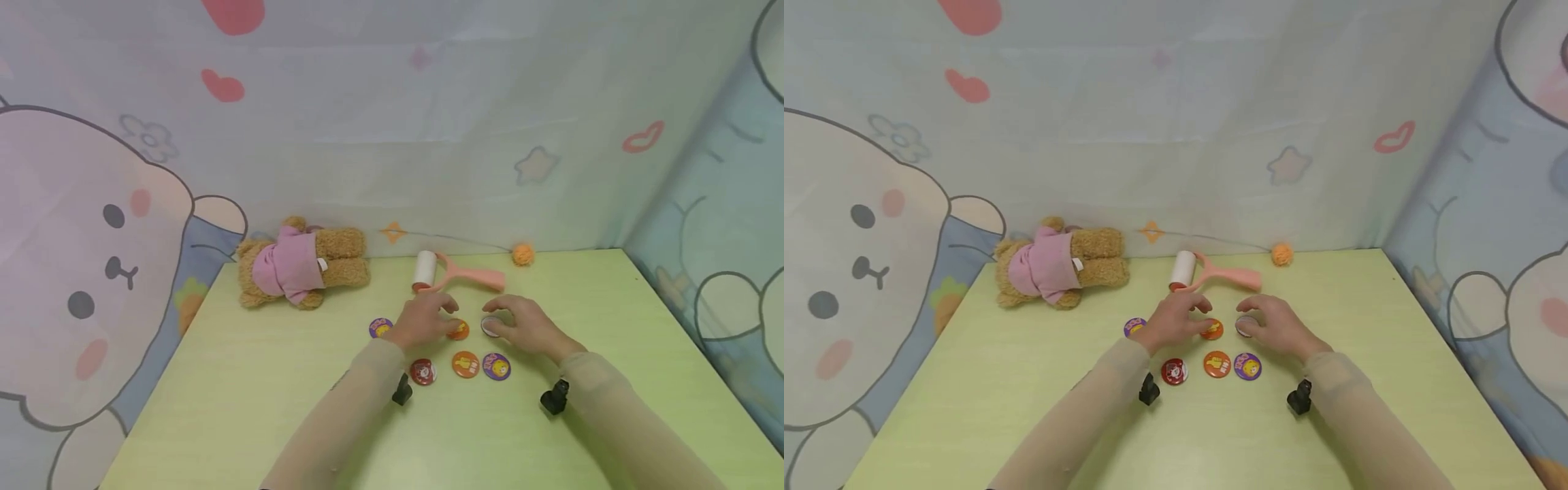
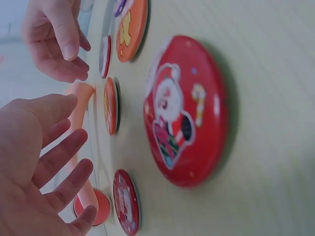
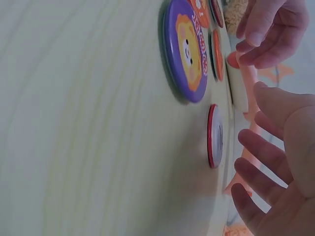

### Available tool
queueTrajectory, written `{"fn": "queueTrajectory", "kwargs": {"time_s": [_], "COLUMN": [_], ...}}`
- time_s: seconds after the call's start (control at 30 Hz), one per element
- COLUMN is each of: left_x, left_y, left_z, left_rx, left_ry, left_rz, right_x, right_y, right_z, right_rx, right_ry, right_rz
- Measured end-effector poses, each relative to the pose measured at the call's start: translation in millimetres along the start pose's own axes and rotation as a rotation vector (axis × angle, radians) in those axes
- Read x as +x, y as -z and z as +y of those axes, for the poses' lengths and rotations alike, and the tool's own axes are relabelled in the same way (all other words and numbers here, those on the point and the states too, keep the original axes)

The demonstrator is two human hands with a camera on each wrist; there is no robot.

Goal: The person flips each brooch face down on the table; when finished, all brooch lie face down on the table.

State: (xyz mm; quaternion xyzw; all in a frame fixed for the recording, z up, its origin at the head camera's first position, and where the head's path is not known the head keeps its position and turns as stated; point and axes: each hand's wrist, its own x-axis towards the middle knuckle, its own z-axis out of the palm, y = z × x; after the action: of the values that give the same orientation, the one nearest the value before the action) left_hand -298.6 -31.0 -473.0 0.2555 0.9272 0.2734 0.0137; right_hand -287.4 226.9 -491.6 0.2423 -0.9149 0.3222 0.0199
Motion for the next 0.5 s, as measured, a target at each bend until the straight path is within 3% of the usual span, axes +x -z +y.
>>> {"fn": "queueTrajectory", "kwargs": {"time_s": [0.27, 0.5], "left_x": [-3.8, -7.7], "left_y": [-0.1, 0.4], "left_z": [-8.0, -9.0], "left_rx": [0.038, 0.083], "left_ry": [-0.005, -0.027], "left_rz": [-0.027, -0.039], "right_x": [11.9, 17.7], "right_y": [-12, -15], "right_z": [-7, -15], "right_rx": [0.003, -0.025], "right_ry": [0.074, 0.086], "right_rz": [-0.042, -0.092]}}
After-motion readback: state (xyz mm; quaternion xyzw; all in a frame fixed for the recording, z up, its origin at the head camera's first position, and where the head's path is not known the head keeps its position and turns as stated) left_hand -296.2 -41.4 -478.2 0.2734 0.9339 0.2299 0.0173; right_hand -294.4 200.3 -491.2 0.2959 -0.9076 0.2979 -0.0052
